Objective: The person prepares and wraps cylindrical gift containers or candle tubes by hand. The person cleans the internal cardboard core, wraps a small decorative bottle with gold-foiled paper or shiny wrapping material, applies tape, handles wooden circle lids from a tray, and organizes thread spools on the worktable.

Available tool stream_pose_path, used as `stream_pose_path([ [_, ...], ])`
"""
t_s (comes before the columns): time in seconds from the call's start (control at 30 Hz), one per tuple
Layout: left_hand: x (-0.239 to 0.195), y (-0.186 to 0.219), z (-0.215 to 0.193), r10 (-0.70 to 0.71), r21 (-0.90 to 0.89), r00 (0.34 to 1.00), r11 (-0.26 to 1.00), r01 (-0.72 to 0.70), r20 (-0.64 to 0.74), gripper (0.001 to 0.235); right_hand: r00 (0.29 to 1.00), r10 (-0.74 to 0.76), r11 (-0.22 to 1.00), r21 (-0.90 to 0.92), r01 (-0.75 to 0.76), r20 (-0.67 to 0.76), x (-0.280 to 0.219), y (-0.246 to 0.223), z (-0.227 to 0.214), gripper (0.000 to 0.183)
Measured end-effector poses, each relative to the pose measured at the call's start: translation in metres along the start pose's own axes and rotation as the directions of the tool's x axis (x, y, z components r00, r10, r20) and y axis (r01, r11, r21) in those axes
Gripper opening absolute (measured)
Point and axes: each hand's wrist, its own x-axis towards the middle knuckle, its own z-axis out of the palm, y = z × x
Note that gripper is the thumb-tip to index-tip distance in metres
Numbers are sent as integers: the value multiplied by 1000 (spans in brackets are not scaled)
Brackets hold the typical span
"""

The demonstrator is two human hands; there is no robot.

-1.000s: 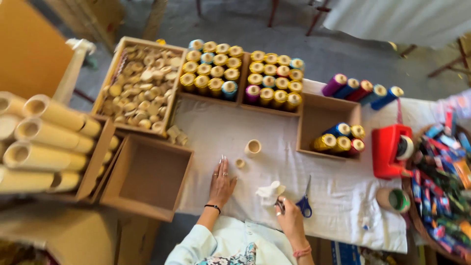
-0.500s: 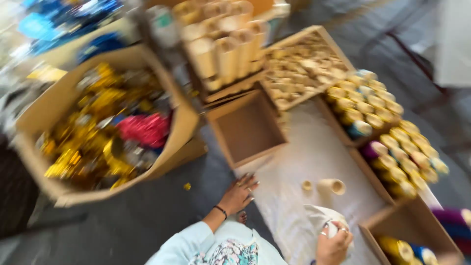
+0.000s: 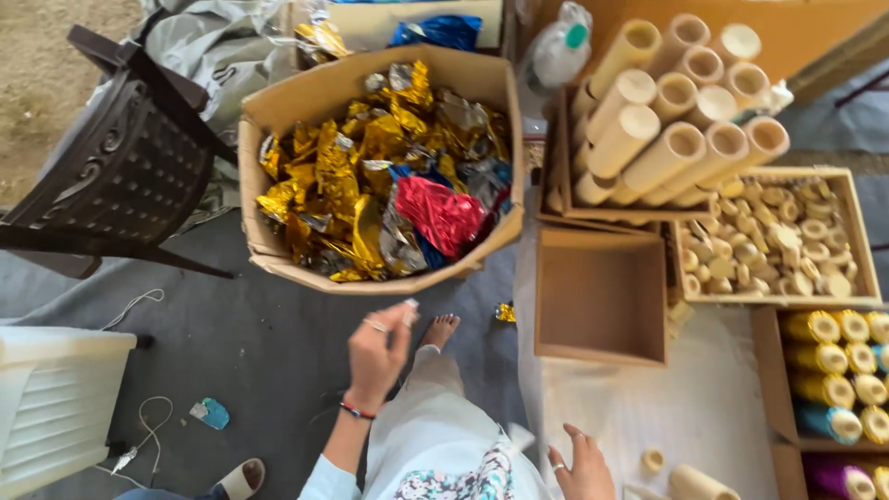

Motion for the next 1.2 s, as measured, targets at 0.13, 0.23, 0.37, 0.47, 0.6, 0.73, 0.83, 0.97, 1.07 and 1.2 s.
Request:
stream_pose_path([
  [0.13,71,-28,-27,-46,170,971,982,88,-235,23,990,-124,992,-2,124,-72,26,-103,-66,53],
  [0.23,117,-54,-30,-80,257,966,955,145,-246,37,958,-254,965,30,259,-131,43,-165,-106,47],
  [0.37,171,-73,-25,-87,253,980,959,131,-179,45,921,-356,922,100,374,-160,56,-243,-150,34],
  [0.47,205,-91,-18,-13,341,997,939,39,-78,53,842,-478,846,127,518,-249,70,-279,-161,28],
  [0.6,215,-80,-15,-191,419,982,892,172,4,56,721,-616,736,94,670,-318,90,-333,-174,25],
  [0.73,181,-114,-9,-506,633,860,687,358,63,58,585,-753,587,94,804,-300,119,-386,-172,29],
  [0.83,164,-125,-26,-608,521,783,713,469,128,45,503,-830,509,44,860,-239,147,-413,-162,38],
  [0.97,151,-146,-69,-593,-218,762,732,645,260,36,527,-850,517,-205,831,-10,173,-430,-145,66],
  [1.07,150,-136,-103,-565,-657,773,470,589,289,37,702,-703,624,-375,686,112,198,-416,-126,61],
  [1.2,139,-147,-106,-594,-712,768,431,554,239,36,761,-631,690,-340,639,149,201,-408,-121,64],
])
